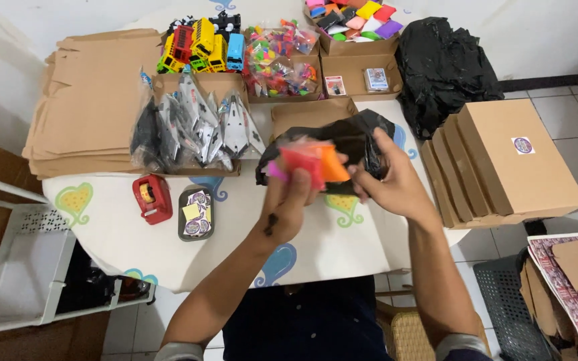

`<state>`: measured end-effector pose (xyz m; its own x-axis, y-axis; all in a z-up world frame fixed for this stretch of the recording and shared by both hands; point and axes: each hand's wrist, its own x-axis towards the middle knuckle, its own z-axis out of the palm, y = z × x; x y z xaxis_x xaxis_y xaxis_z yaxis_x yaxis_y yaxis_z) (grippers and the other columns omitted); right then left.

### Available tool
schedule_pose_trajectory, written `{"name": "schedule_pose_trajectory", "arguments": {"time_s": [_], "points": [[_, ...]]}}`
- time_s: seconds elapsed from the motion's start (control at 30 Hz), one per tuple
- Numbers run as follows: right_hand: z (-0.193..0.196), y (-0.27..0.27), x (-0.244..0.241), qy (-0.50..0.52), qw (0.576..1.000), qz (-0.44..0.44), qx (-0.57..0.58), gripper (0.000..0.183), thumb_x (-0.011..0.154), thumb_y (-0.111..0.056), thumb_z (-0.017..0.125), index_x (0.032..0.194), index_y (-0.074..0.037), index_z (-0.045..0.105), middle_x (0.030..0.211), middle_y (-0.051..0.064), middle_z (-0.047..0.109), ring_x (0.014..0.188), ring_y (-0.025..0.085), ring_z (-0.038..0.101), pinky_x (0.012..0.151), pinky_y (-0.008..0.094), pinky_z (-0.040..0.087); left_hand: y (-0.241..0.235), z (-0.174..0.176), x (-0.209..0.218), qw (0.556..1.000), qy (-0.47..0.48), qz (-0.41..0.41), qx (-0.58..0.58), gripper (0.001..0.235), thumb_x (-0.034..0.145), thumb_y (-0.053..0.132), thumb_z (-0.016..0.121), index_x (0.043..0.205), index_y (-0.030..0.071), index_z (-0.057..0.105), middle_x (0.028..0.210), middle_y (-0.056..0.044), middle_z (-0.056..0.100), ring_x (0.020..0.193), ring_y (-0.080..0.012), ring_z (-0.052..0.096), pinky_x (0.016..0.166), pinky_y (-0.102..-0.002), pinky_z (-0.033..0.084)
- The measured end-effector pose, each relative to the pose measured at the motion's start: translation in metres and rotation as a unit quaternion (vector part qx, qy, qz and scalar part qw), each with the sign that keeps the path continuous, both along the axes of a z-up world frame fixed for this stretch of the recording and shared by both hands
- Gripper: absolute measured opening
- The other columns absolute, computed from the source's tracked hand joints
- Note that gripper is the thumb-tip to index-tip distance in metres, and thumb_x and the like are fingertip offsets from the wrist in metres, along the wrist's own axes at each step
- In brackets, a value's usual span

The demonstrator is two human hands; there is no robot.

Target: The person assembles a flat-packed cardboard box by folding the flaps and securing them with adhesive tape. They then place a black plastic bag inside the box, add colorful foam pieces, and close the box.

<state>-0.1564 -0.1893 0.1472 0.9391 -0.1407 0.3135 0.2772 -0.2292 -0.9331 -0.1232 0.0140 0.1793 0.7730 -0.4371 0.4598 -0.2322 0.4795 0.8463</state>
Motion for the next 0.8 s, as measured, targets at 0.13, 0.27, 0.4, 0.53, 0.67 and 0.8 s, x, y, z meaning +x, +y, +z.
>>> {"name": "schedule_pose_trajectory", "arguments": {"time_s": [0.13,0.27,0.4,0.53,0.67,0.8], "points": [[-0.002,-0.015,-0.006,0.02,0.988,0.151,0.04,0.073,0.078,0.02,0.054,0.146,-0.002,0.045,0.054,0.016,0.06,0.032,0.019,0.056,0.031,0.031,0.05,-0.019,-0.024,0.015,0.997,-0.013,-0.072,0.007,0.035,0.111,0.039,0.035,0.107,0.011,0.054,0.066,0.005,0.044,0.056,-0.0011,0.033,0.054,-0.016,0.035],[-0.003,-0.024,-0.011,0.018,0.974,0.206,0.095,0.083,0.079,0.021,0.052,0.156,-0.003,0.036,0.051,0.014,0.058,0.028,0.015,0.053,0.026,0.025,0.047,-0.035,-0.048,0.027,0.995,-0.014,-0.058,0.081,0.031,0.11,0.035,0.033,0.1,0.014,0.054,0.059,0.003,0.04,0.049,-0.0055,0.033,0.051,-0.022,0.034],[-0.02,-0.039,-0.017,0.029,0.976,0.175,0.129,0.084,0.078,0.02,0.052,0.157,-0.002,0.035,0.056,0.015,0.06,0.03,0.013,0.053,0.026,0.025,0.047,-0.04,-0.074,0.035,0.962,-0.035,0.027,0.271,0.027,0.103,0.032,0.044,0.103,0.007,0.055,0.072,-0.016,0.062,0.068,-0.0224,0.06,0.065,-0.035,0.05],[-0.019,-0.037,-0.015,0.038,0.981,0.158,0.104,0.085,0.079,0.02,0.051,0.159,-0.005,0.035,0.051,0.014,0.055,0.03,0.013,0.051,0.027,0.023,0.044,-0.05,-0.11,0.052,0.888,-0.135,0.091,0.431,0.028,0.098,0.022,0.051,0.103,-0.002,0.064,0.07,-0.021,0.067,0.065,-0.0338,0.07,0.058,-0.037,0.054],[-0.027,-0.031,-0.011,0.049,0.979,0.162,0.114,0.086,0.079,0.019,0.053,0.159,-0.007,0.035,0.051,0.015,0.055,0.03,0.015,0.051,0.027,0.025,0.043,-0.064,-0.122,0.065,0.83,-0.169,0.09,0.524,0.021,0.089,0.021,0.056,0.081,0.004,0.065,0.055,-0.014,0.061,0.052,-0.0272,0.065,0.044,-0.032,0.049],[-0.025,-0.026,-0.009,0.057,0.979,0.161,0.11,0.086,0.08,0.02,0.052,0.159,-0.006,0.034,0.051,0.015,0.056,0.03,0.016,0.052,0.028,0.024,0.043,-0.087,-0.12,0.084,0.844,-0.154,0.073,0.509,0.022,0.081,0.018,0.06,0.062,0.01,0.056,0.043,-0.006,0.052,0.04,-0.017,0.053,0.038,-0.025,0.042]]}}
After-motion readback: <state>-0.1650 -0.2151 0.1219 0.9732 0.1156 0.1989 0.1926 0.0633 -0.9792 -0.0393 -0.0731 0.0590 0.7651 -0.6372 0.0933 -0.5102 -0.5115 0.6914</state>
